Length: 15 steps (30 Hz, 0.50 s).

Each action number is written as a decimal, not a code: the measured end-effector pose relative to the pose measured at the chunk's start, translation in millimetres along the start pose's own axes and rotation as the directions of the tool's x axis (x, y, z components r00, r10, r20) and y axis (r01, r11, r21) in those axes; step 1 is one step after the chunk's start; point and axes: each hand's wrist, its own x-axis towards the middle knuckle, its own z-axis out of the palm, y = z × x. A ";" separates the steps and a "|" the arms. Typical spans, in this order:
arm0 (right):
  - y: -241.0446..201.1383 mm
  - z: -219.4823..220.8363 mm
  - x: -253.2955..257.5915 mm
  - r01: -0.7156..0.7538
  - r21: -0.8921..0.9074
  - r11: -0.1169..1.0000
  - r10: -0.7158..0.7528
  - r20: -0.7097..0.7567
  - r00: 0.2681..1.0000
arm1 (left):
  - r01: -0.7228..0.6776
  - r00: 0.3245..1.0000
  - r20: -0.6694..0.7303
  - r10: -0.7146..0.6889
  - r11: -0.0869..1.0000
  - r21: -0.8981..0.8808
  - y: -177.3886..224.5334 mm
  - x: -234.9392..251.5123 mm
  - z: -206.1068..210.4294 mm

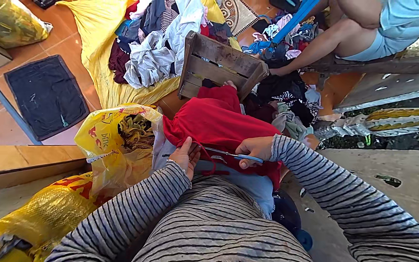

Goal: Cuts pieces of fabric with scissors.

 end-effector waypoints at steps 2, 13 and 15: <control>2.6 2.4 -4.1 -0.013 0.007 1.000 0.013 0.001 1.000 | -0.027 1.000 -0.003 0.027 1.000 -0.006 -4.9 0.8 -1.0; 7.4 2.5 5.1 0.049 0.127 0.991 -0.050 0.005 0.999 | -0.040 0.998 0.043 0.041 0.999 -0.009 -7.7 -9.1 -12.2; -0.8 0.4 12.3 0.078 0.115 0.990 -0.080 0.016 0.997 | -0.039 0.998 0.044 0.038 0.999 0.012 -9.1 -9.4 -13.2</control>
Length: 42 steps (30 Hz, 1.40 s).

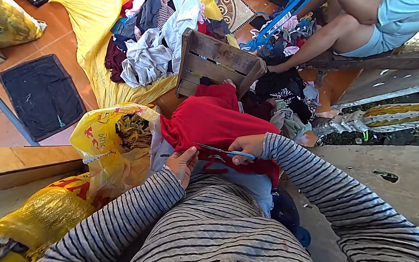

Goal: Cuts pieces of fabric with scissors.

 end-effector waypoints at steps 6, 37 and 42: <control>-32.3 -4.7 18.0 -0.019 -0.181 0.983 0.021 0.008 1.000 | 0.024 1.000 -0.011 -0.023 1.000 0.012 -1.8 -4.5 -1.0; -42.5 -17.2 20.3 -0.028 -0.297 0.955 0.031 0.008 0.999 | 0.073 0.996 0.047 -0.074 0.997 0.020 -11.7 -7.1 -2.4; -50.8 -13.9 17.4 -0.068 -0.283 0.957 0.073 0.007 0.997 | 0.003 1.000 0.007 -0.002 0.999 -0.033 -10.5 -10.0 -4.4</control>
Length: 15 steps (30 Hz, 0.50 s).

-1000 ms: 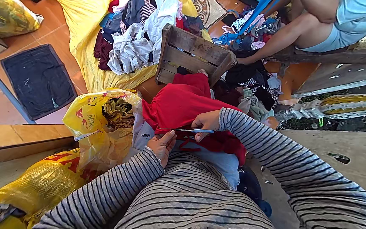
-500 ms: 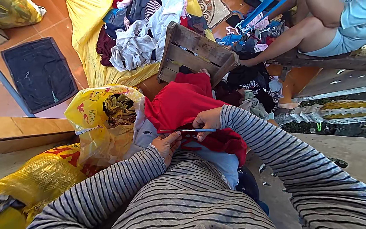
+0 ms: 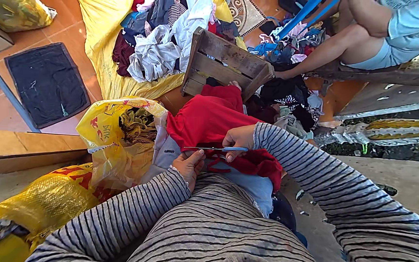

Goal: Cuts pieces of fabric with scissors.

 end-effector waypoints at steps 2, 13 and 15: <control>5.8 -1.3 -0.1 0.020 0.027 0.999 -0.020 -0.017 1.000 | -0.042 0.999 -0.025 0.042 0.999 -0.028 4.5 -3.6 -3.8; -1.2 5.6 4.7 0.000 0.005 1.000 0.000 0.016 1.000 | 0.056 0.998 -0.039 -0.059 0.995 -0.079 6.1 -9.7 -9.7; -9.1 4.3 5.6 -0.014 -0.019 1.000 0.015 0.034 0.999 | 0.035 0.999 -0.036 -0.038 0.997 -0.076 3.7 -11.2 -9.2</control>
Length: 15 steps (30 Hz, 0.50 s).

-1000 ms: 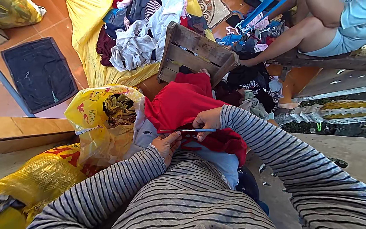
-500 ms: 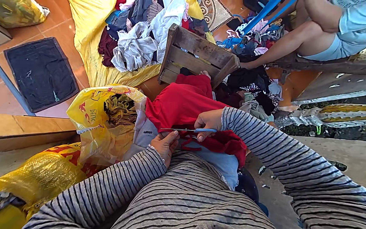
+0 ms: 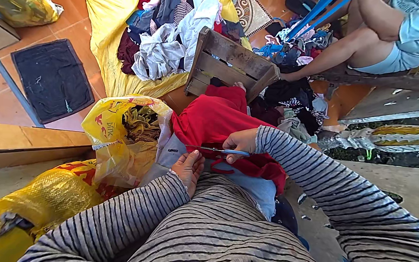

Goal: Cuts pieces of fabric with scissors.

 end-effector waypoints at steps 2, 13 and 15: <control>-7.8 -2.2 0.2 -0.021 -0.055 0.998 0.022 0.013 1.000 | -0.018 1.000 -0.003 0.018 1.000 0.007 -1.2 -0.5 0.0; -0.1 -11.7 -0.1 0.105 0.000 0.995 -0.104 0.044 0.994 | -0.018 1.000 -0.006 0.018 0.999 0.032 4.0 -7.2 -5.6; -0.5 -12.5 -1.4 0.098 0.003 0.995 -0.098 0.044 0.994 | -0.012 1.000 -0.005 0.012 1.000 0.026 4.7 -7.1 -5.7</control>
